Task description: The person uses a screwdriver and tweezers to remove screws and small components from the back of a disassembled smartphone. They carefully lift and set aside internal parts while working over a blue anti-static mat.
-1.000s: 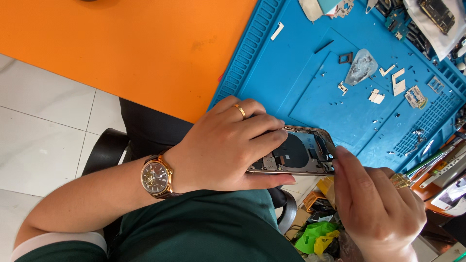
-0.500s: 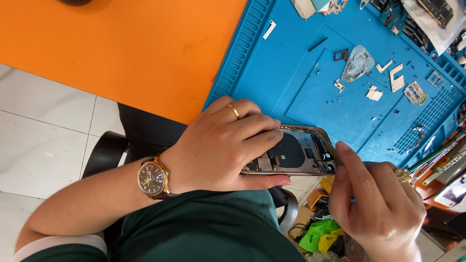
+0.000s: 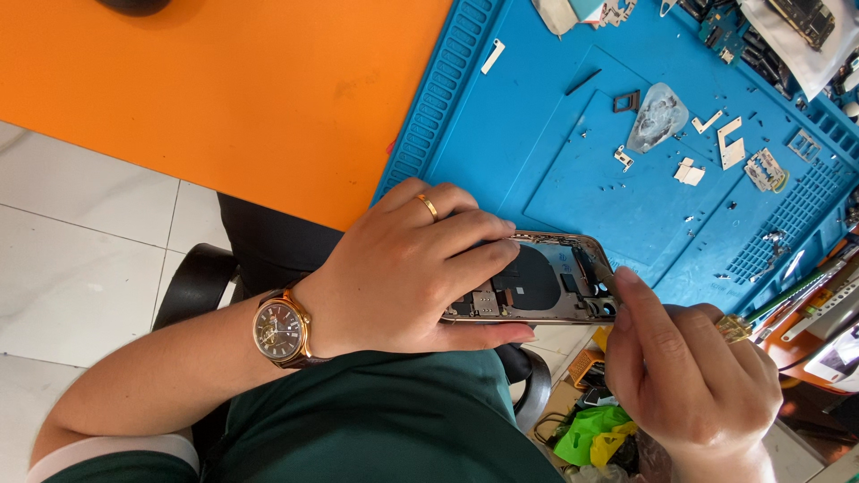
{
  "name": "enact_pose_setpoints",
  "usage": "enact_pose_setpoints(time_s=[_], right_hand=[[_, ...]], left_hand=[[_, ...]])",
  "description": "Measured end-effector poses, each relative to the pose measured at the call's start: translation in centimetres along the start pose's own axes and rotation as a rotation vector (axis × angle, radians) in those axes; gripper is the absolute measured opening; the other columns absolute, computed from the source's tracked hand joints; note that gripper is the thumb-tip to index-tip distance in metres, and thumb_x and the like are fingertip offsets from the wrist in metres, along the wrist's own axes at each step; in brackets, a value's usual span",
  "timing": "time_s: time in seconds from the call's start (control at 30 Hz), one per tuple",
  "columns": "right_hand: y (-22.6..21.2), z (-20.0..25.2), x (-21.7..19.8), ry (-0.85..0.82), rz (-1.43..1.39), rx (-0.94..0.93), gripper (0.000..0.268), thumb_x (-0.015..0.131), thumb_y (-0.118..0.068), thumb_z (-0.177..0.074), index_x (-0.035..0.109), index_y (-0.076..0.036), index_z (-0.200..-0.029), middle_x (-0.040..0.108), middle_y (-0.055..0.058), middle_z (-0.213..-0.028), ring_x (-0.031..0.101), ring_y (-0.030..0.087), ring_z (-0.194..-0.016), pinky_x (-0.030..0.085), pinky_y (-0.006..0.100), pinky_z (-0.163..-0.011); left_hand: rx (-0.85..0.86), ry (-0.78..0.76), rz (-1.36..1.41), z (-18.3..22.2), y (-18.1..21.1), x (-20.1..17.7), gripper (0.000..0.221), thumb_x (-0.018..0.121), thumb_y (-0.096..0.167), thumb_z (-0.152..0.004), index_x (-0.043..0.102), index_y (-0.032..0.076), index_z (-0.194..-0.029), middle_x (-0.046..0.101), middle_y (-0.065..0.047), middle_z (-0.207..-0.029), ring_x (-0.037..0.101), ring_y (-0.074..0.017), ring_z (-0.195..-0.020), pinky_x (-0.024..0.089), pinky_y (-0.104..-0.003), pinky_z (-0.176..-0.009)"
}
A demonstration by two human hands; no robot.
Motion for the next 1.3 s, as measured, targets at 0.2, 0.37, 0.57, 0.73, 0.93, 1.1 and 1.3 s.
enact_pose_setpoints(time_s=[0.2,0.37,0.57,0.73,0.93,1.1,1.3], right_hand=[[0.11,0.35,0.56,0.03,0.001,-0.02,0.027,0.08,-0.016,-0.11,0.093,-0.003,-0.129,0.07,0.011,-0.078,0.051,0.023,-0.055,0.034,0.037,-0.051],[0.04,-0.03,0.26,0.062,-0.007,-0.031,0.024,0.08,-0.011,-0.109,0.094,0.0,-0.125,0.068,0.01,-0.075,0.057,0.026,-0.057,0.04,0.039,-0.054],[0.12,-0.31,0.28,0.077,-0.022,-0.041,0.025,0.078,-0.007,-0.107,0.095,0.002,-0.124,0.064,0.01,-0.071,0.052,0.024,-0.053,0.036,0.038,-0.05],[0.2,0.16,0.41,0.059,0.011,-0.02,0.026,0.08,-0.012,-0.109,0.095,-0.001,-0.127,0.066,0.01,-0.074,0.053,0.025,-0.055,0.039,0.039,-0.052],[0.17,-0.37,0.25,0.059,-0.028,-0.019,0.026,0.076,-0.01,-0.108,0.094,0.001,-0.124,0.063,0.009,-0.073,0.056,0.026,-0.056,0.041,0.04,-0.053],[0.27,0.49,0.52,0.019,0.023,-0.003,0.029,0.077,-0.013,-0.108,0.093,-0.005,-0.131,0.065,0.008,-0.076,0.051,0.024,-0.055,0.036,0.039,-0.051],[0.23,-0.47,-0.34,-0.062,0.032,-0.013,0.033,0.08,-0.02,-0.112,0.086,-0.008,-0.142,0.068,0.006,-0.078,0.053,0.027,-0.056,0.039,0.041,-0.053]], left_hand=[[0.004,0.009,0.0,-0.05,0.0,0.02,0.063,0.068,0.063,-0.102,0.079,0.002,-0.115,0.076,-0.01,-0.119,0.065,-0.0322,-0.107,0.048,-0.046,-0.08],[-0.001,0.007,-0.005,-0.1,0.03,-0.04,0.063,0.068,0.063,-0.102,0.078,0.002,-0.115,0.076,-0.01,-0.118,0.065,-0.0316,-0.107,0.048,-0.045,-0.08],[-0.003,-0.005,-0.012,-0.13,-0.01,-0.02,0.065,0.068,0.066,-0.101,0.078,0.003,-0.116,0.076,-0.009,-0.119,0.065,-0.0312,-0.107,0.047,-0.045,-0.081],[0.001,-0.001,-0.017,-0.21,-0.01,-0.02,0.065,0.067,0.066,-0.101,0.078,0.003,-0.116,0.076,-0.009,-0.119,0.066,-0.0312,-0.106,0.047,-0.044,-0.08],[0.004,-0.001,-0.03,-0.28,0.01,-0.07,0.067,0.066,0.067,-0.101,0.077,0.003,-0.116,0.076,-0.01,-0.119,0.066,-0.031,-0.106,0.047,-0.044,-0.081],[-0.005,-0.007,-0.028,-0.25,0.08,-0.03,0.065,0.067,0.065,-0.101,0.079,0.003,-0.117,0.077,-0.009,-0.12,0.066,-0.0314,-0.107,0.047,-0.045,-0.081],[-0.01,-0.005,-0.022,-0.27,0.19,0.05,0.066,0.067,0.065,-0.101,0.079,0.003,-0.117,0.077,-0.01,-0.12,0.066,-0.0321,-0.106,0.048,-0.045,-0.081]])
Point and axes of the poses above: each hand's wrist, its own z-axis away from the middle knuckle, its own x-axis out of the palm, y = z × x, the point moved 1 cm from there along -z, towards the middle knuckle
